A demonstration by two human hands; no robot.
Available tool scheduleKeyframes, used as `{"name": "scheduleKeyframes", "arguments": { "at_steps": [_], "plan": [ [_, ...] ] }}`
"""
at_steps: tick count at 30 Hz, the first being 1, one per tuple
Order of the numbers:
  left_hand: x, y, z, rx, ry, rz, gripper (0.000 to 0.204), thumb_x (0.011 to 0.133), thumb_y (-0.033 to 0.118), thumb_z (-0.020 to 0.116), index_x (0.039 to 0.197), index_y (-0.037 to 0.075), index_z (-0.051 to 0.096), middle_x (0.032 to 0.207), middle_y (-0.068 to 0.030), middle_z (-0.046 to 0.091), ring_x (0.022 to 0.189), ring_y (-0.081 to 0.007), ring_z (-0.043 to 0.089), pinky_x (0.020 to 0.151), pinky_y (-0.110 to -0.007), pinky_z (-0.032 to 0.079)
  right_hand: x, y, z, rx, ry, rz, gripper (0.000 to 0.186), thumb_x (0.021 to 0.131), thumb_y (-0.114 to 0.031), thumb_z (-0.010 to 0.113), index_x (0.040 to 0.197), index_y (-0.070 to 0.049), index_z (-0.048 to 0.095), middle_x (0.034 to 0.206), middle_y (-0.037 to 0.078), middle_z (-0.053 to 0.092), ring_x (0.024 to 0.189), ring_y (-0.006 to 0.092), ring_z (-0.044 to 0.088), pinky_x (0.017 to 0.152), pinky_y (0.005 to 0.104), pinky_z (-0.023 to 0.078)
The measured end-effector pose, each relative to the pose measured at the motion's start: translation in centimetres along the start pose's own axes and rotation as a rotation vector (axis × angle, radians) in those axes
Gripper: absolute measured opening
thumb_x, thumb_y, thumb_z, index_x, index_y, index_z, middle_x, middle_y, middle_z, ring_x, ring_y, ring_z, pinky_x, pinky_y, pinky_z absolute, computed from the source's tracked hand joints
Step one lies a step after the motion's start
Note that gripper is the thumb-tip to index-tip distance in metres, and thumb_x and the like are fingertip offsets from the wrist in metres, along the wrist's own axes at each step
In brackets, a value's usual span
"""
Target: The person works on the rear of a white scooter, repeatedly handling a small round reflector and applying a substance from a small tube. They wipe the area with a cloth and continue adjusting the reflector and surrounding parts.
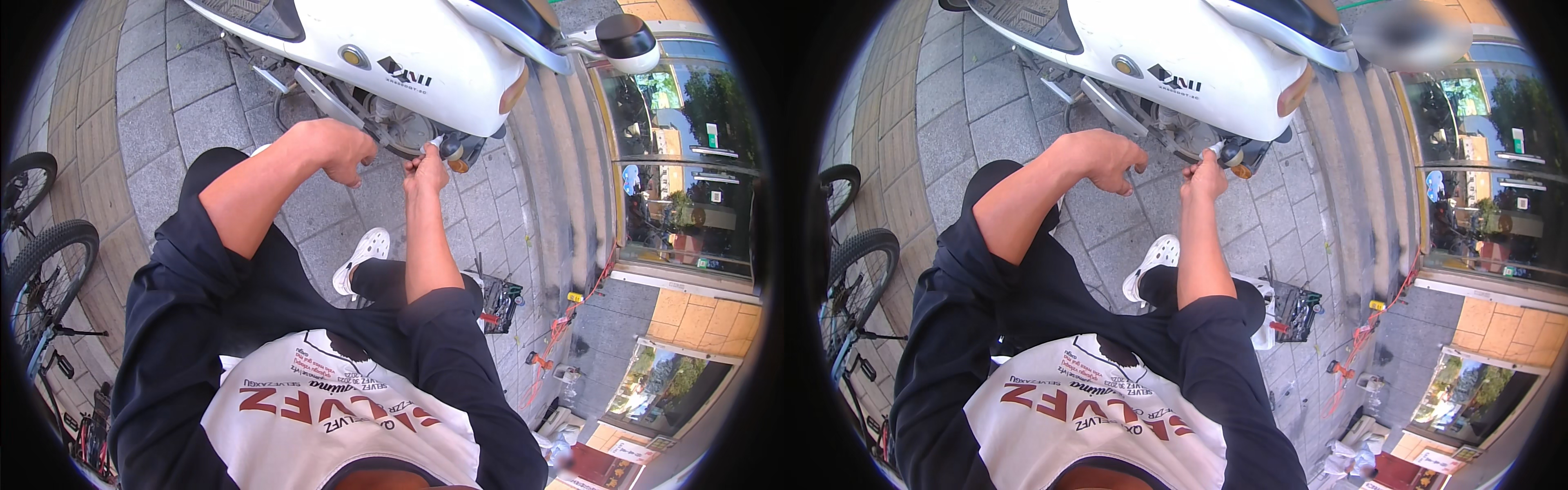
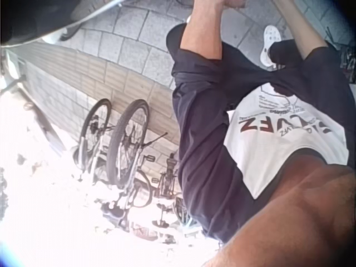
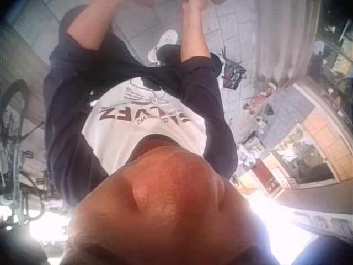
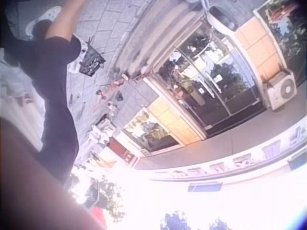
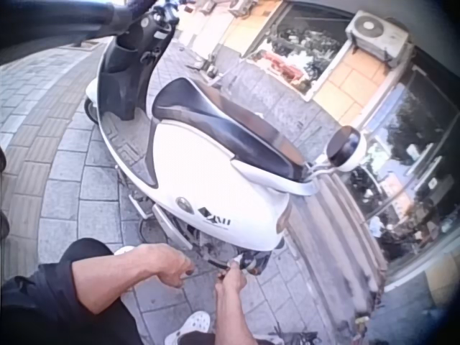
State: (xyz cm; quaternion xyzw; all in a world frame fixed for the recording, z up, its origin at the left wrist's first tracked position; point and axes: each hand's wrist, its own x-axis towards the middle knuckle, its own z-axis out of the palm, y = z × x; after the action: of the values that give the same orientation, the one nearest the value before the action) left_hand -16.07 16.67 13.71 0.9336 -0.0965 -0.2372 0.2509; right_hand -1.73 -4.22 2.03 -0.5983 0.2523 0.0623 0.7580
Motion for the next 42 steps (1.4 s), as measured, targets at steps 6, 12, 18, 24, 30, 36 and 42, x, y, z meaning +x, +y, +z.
{"name": "scheduleKeyframes", "arguments": {
  "at_steps": [6,12,18,24,30,36,42],
  "plan": [
    [0.0,0.0,0.1,-0.002,0.011,0.005,0.06,0.089,0.036,0.083,0.14,0.008,0.068,0.128,-0.018,0.076,0.121,-0.0382,0.071,0.102,-0.048,0.056,0.2,0.1,-0.4,-0.048,-0.013,-0.023,0.026,0.092,-0.016,0.078,0.084,-0.005,0.056,0.068,0.004,0.055,0.05,0.0145,0.053,0.044,0.0339,0.046],
    [0.1,0.0,0.1,-0.002,0.008,0.002,0.06,0.089,0.036,0.083,0.139,0.008,0.068,0.127,-0.0178,0.076,0.121,-0.0379,0.071,0.102,-0.048,0.057,0.4,0.1,-0.4,-0.068,-0.005,-0.019,0.025,0.092,-0.015,0.078,0.085,-0.004,0.057,0.068,0.004,0.055,0.05,0.0146,0.053,0.043,0.0338,0.046],
    [0.1,-0.1,0.1,-0.004,0.021,0.006,0.059,0.089,0.036,0.084,0.138,0.008,0.068,0.125,-0.0174,0.077,0.119,-0.0379,0.072,0.101,-0.048,0.057,0.6,0.2,-0.6,-0.065,-0.004,-0.023,0.024,0.091,-0.015,0.078,0.085,-0.004,0.057,0.069,0.005,0.055,0.05,0.0146,0.053,0.043,0.034,0.046],
    [0.2,-0.1,0.2,0.001,0.025,0.01,0.06,0.088,0.037,0.084,0.138,0.008,0.069,0.124,-0.0171,0.077,0.119,-0.0378,0.072,0.1,-0.048,0.057,0.1,0.0,-0.7,-0.097,0.002,-0.044,0.024,0.09,-0.016,0.078,0.085,-0.004,0.058,0.069,0.004,0.055,0.051,0.0145,0.053,0.044,0.0336,0.047],
    [0.0,0.0,0.0,-0.003,0.026,0.006,0.06,0.088,0.037,0.084,0.138,0.008,0.068,0.124,-0.0167,0.077,0.118,-0.0379,0.072,0.1,-0.048,0.057,0.1,-0.2,-0.6,-0.098,-0.009,-0.032,0.024,0.091,-0.016,0.079,0.084,-0.006,0.059,0.068,0.003,0.054,0.052,0.014,0.052,0.047,0.0335,0.047],
    [-0.1,0.6,-0.6,0.004,-0.002,-0.016,0.061,0.089,0.037,0.084,0.141,0.01,0.068,0.132,-0.0137,0.076,0.124,-0.0352,0.071,0.103,-0.047,0.057,0.4,0.6,-1.7,-0.183,-0.086,-0.02,0.024,0.093,-0.018,0.078,0.085,-0.003,0.062,0.067,0.005,0.056,0.051,0.0163,0.053,0.046,0.0347,0.046],
    [0.3,0.2,-0.3,0.004,0.004,0.011,0.06,0.09,0.038,0.083,0.14,0.008,0.067,0.128,-0.0161,0.076,0.119,-0.0382,0.072,0.101,-0.048,0.057,-2.4,0.3,-4.0,-0.242,-0.22,-0.11,0.024,0.094,-0.021,0.079,0.09,-0.001,0.068,0.068,0.003,0.057,0.052,0.0148,0.054,0.048,0.0337,0.047]
  ]
}}
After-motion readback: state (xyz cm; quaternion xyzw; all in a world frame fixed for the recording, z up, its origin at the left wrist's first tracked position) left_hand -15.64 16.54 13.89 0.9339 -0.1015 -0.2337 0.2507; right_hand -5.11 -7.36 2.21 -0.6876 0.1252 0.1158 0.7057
